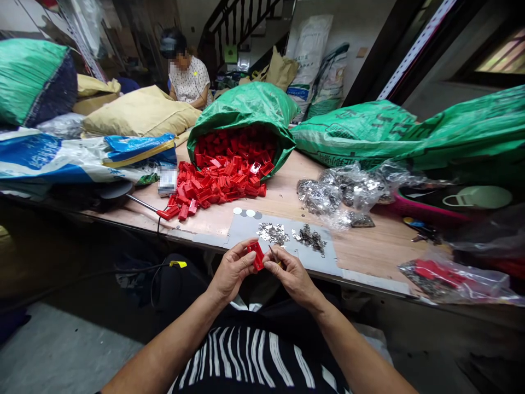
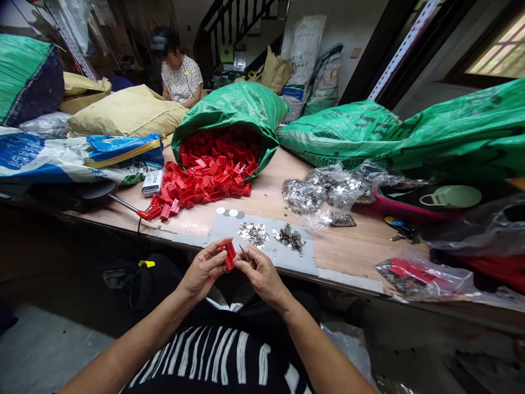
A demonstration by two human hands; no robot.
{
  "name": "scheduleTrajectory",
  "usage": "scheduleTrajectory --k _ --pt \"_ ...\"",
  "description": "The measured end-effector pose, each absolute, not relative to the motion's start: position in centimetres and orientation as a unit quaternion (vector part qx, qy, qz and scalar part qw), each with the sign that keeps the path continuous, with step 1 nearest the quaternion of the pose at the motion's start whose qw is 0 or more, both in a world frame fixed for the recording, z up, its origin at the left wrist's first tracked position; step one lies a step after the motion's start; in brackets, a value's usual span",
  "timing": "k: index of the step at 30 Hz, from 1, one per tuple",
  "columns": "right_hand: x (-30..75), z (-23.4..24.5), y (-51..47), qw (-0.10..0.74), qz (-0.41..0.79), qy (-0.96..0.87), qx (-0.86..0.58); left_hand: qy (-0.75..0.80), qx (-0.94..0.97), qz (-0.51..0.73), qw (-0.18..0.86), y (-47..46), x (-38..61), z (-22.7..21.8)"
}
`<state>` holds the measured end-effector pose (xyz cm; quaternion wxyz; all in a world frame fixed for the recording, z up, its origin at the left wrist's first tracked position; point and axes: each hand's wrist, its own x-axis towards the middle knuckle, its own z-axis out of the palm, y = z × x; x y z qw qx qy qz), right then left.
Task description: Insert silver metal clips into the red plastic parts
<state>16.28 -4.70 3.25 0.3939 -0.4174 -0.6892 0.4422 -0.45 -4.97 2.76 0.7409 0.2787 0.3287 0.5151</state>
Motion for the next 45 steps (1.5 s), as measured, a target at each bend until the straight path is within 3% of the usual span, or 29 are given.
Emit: scheduleTrajectory --k 4,15,22,29,33,40,45 --pt "16.6 3.0 -4.8 0.393 0.428 -0.699 -0.416 0.332 0.28 0.512 0.741 -5.0 -0.6 2.9" --pt "16.5 2.2 -5.0 0.435 0.231 -0.776 -0.394 0.344 0.292 0.518 0.727 -5.0 -0.4 2.7" --pt "16.9 2.0 -4.9 0.401 0.283 -0.795 -0.357 0.337 0.31 0.513 0.726 -4.8 -0.5 2.6" --pt "17.5 1.8 -5.2 0.37 0.351 -0.748 -0.426 0.342 0.375 0.507 0.697 -4.6 -0.5 1.6" --pt "17.9 1.7 -5.0 0.344 0.332 -0.749 -0.459 0.369 0.451 0.499 0.641 -3.9 -1.0 0.5" --pt "17.6 0.9 -3.7 0.31 0.259 -0.773 -0.49 0.477 0.647 0.441 0.399 -2.0 -2.2 -0.4" --pt "17.0 0.8 -2.8 0.29 0.225 -0.776 -0.512 0.497 0.69 0.387 0.355 -0.8 -2.3 -0.6"
